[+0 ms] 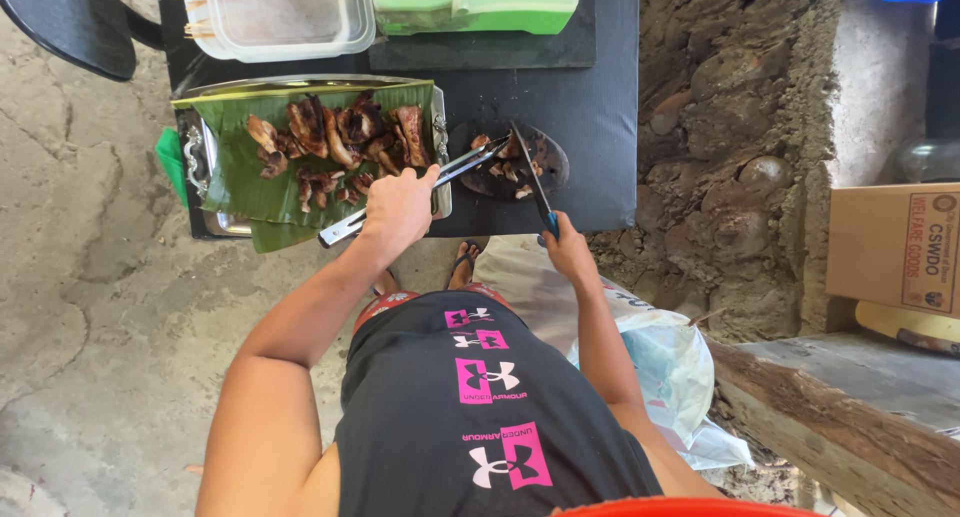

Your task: The person chops grilled meat on a wooden board using a knife while holding it with tongs, then walks to a charcoal grill and adjusts meat skewers with the tongs.

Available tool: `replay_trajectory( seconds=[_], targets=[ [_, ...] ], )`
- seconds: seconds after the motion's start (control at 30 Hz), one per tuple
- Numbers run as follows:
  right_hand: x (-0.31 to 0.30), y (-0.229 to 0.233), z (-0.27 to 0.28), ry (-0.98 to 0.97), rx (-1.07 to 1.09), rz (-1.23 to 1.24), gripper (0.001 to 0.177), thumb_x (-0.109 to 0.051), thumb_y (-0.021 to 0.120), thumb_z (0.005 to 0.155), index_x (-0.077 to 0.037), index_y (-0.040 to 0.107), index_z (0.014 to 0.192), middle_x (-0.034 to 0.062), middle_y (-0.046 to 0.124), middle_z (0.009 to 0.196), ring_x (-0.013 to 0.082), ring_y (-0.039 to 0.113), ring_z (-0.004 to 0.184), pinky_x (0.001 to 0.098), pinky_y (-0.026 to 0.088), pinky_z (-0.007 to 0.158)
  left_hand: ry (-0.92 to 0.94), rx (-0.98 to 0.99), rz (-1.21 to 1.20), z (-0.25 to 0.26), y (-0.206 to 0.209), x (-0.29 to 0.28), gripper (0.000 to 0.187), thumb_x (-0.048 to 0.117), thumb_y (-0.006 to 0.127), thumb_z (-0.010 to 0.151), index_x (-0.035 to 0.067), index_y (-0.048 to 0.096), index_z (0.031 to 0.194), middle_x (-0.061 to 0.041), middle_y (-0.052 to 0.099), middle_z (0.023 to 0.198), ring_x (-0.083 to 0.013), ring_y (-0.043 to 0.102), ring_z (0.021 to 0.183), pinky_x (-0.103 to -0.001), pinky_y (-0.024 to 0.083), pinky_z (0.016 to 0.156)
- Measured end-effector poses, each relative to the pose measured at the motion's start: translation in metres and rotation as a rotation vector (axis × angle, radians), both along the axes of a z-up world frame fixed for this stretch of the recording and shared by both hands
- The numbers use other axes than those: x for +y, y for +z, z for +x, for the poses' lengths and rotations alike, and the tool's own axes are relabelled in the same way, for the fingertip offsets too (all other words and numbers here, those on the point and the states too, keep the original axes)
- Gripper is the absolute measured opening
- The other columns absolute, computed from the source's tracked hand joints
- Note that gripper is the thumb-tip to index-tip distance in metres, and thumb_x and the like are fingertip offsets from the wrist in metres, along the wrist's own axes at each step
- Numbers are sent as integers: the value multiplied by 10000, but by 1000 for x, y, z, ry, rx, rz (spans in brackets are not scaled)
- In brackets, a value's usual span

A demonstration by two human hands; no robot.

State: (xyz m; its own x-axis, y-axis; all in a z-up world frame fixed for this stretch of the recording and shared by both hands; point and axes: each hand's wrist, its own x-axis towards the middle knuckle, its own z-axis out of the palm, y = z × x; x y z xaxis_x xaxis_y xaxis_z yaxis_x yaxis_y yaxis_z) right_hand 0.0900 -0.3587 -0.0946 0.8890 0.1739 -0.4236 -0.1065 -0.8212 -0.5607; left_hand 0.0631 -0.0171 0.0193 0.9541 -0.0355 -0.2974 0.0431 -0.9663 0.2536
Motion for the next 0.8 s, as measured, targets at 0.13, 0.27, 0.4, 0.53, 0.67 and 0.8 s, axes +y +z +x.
replay_trajectory(
  seconds=[0.13, 0.27, 0.4, 0.53, 0.67, 0.8],
  targets=[
    [0, 10, -10, -26, -10, 18, 409, -236, 632, 949, -148, 526, 1334, 296, 702, 969, 507, 658, 973, 559, 511, 809, 7, -5, 16, 3, -8, 2, 599, 158, 647, 856, 171, 567, 1450, -167, 690, 959, -368, 721, 804, -473, 573, 679],
    [3, 5, -24, -5, -61, -2, 383, -222, 610, 974, -131, 524, 1337, 327, 684, 948, 538, 637, 962, 584, 489, 793, -2, 17, 12, 6, -11, 0, 574, 192, 657, 871, 158, 579, 1439, -172, 701, 964, -370, 725, 829, -471, 576, 699],
    [2, 7, -45, -35, 40, -34, 400, -223, 610, 965, -130, 502, 1339, 336, 680, 924, 548, 636, 953, 594, 482, 793, 36, 87, -1, 7, -11, -7, 620, 242, 688, 852, 150, 554, 1450, -173, 704, 967, -374, 723, 858, -472, 577, 718],
    [3, 4, -57, -1, 54, -95, 411, -209, 603, 964, -118, 458, 1337, 337, 678, 946, 550, 633, 961, 618, 465, 791, 40, 73, 19, 7, -16, -8, 615, 196, 671, 850, 148, 553, 1452, -176, 702, 965, -369, 725, 851, -470, 582, 702],
    [9, -10, -47, 30, -4, -137, 410, -192, 584, 973, -104, 434, 1344, 340, 686, 967, 551, 635, 960, 621, 471, 810, 27, 69, 9, 7, -18, -5, 597, 167, 645, 868, 146, 557, 1459, -169, 706, 954, -368, 727, 851, -466, 581, 722],
    [9, -8, -40, 12, 18, -137, 399, -201, 578, 991, -118, 441, 1357, 350, 684, 979, 561, 625, 984, 627, 456, 846, 21, 61, 44, 8, -15, 3, 554, 129, 600, 898, 169, 566, 1450, -163, 705, 950, -368, 726, 821, -470, 578, 697]
  ],
)
